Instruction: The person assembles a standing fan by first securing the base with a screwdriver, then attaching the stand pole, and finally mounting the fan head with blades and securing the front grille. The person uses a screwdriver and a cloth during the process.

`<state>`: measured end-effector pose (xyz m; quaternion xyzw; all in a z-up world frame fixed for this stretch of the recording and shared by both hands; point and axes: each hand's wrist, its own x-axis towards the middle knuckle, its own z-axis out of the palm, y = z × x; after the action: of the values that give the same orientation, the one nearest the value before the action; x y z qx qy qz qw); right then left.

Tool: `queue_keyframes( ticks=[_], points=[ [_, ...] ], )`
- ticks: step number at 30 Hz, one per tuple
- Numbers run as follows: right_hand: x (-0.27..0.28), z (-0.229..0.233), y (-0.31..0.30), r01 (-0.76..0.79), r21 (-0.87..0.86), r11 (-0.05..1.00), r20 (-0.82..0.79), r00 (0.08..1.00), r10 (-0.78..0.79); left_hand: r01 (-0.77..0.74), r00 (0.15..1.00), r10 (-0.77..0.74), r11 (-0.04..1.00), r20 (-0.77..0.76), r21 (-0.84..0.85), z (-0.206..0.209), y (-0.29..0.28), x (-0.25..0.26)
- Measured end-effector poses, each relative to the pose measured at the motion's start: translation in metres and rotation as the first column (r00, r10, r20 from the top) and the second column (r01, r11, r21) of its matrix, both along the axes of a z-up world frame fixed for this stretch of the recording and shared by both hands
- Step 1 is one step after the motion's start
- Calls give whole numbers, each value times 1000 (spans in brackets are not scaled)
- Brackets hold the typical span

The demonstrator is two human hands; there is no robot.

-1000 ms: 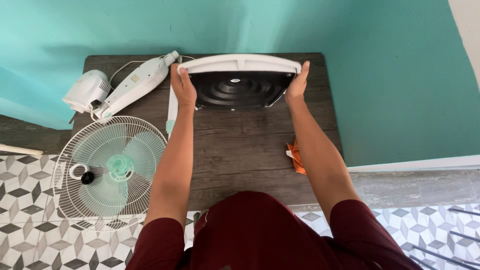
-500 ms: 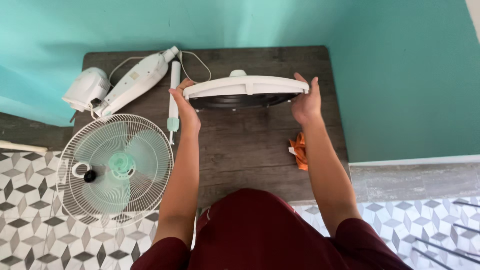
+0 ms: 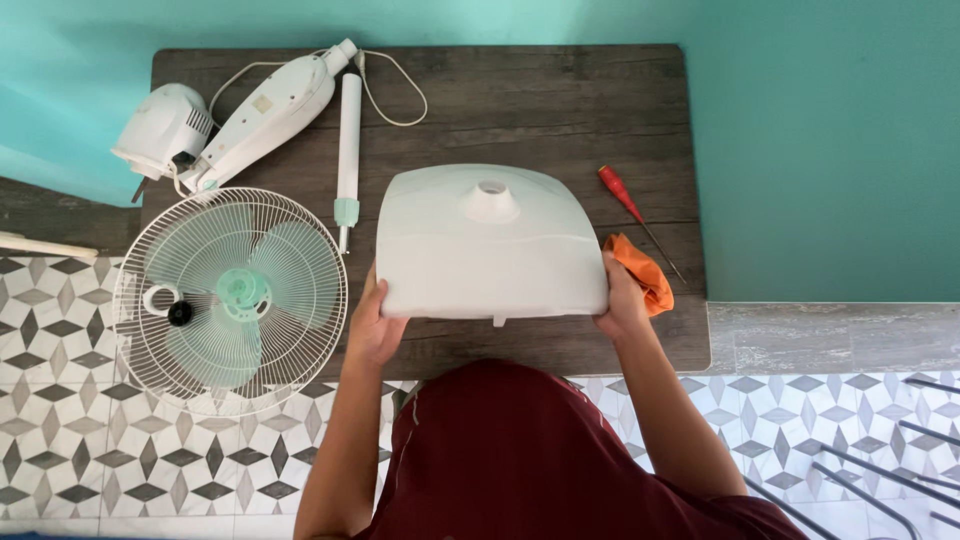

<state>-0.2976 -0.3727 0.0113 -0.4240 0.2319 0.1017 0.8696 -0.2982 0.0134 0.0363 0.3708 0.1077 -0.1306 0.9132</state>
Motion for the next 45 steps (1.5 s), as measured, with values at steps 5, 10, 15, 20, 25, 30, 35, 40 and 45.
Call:
queue_keyframes(
  ticks=[5, 10, 15, 20, 25, 30, 35, 40, 45],
  points=[
    [-18, -38, 9, -70, -414, 907, -11, 997, 72, 64, 991, -35, 970, -127, 235, -33, 15, -9],
    [-17, -79, 27, -101, -671, 734, -81, 995, 64, 29, 999, 4, 790, -52, 612, -85, 15, -5],
    [-5, -99, 31, -220, -729, 648, -274, 962, 19, 151, 985, -18, 569, -171, 809, -115, 23, 6],
    [0, -111, 27, -302, -784, 542, -320, 945, 64, 192, 979, -45, 514, -197, 836, -149, 24, 13],
    [6, -129, 16, -480, -863, 160, -461, 876, 143, 25, 996, -83, 165, -11, 986, -172, 28, 10],
    [3, -112, 2, -403, -914, 39, -363, 859, 362, -112, 991, -81, -111, 104, 987, -162, 26, 13],
    [22, -59, 18, -154, -987, -48, -159, 869, 469, -245, 952, -219, -136, 212, 960, -152, 10, 5],
    [11, -54, 38, -115, -976, -185, -182, 898, 400, -179, 974, -119, 107, 192, 978, -161, 8, -23],
    [-13, -103, 20, -294, -883, 366, -272, 956, 111, 123, 992, -24, 440, -125, 890, -165, 33, -22]
  ],
)
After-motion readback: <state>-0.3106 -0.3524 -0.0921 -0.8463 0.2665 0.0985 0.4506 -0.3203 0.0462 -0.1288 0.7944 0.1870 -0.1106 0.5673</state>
